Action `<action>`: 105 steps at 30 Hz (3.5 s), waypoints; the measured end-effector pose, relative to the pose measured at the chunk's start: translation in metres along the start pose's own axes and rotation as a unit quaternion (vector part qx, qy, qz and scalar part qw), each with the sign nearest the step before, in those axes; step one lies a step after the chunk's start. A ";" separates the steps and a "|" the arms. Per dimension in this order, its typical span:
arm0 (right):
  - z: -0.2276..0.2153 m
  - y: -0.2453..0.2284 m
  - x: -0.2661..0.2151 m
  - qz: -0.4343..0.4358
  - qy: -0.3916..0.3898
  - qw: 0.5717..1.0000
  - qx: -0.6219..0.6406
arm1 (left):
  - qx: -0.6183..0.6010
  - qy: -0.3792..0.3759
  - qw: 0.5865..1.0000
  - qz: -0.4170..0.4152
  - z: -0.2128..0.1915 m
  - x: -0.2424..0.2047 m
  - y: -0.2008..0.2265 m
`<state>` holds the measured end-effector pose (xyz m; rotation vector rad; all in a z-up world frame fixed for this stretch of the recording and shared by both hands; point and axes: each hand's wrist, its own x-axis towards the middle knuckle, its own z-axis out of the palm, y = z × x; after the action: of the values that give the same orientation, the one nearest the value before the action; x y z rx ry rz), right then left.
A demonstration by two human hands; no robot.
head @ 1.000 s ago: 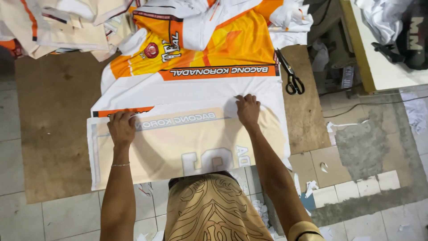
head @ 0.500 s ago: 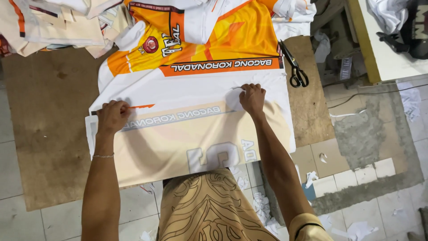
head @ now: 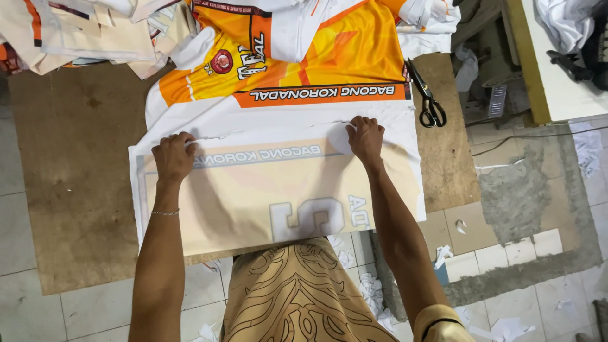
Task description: The person lays out a large piece of white and orange printed fabric on a wooden table and smooths it flat. Using a pair of scissors, the person cuts the fabric along a straight line, separating a section from the main piece. The cut fabric is then folded and set aside.
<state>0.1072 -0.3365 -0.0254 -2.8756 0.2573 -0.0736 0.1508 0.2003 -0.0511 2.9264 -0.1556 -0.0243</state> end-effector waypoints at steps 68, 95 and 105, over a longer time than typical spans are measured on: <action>-0.051 0.015 -0.122 0.029 -0.074 0.995 -0.057 | 0.048 0.227 0.964 0.127 -0.021 -0.080 0.091; -0.097 0.141 -0.189 0.160 -0.119 0.972 0.124 | -0.124 -0.204 0.954 0.179 0.055 0.035 0.525; -0.095 0.143 -0.189 0.153 -0.106 0.972 0.143 | -0.136 -0.138 0.963 0.186 0.060 0.050 0.540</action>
<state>-0.1097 -0.4620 0.0248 -2.4993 0.5912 0.2339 0.1436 -0.3426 0.0036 2.5619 -0.6838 -0.3644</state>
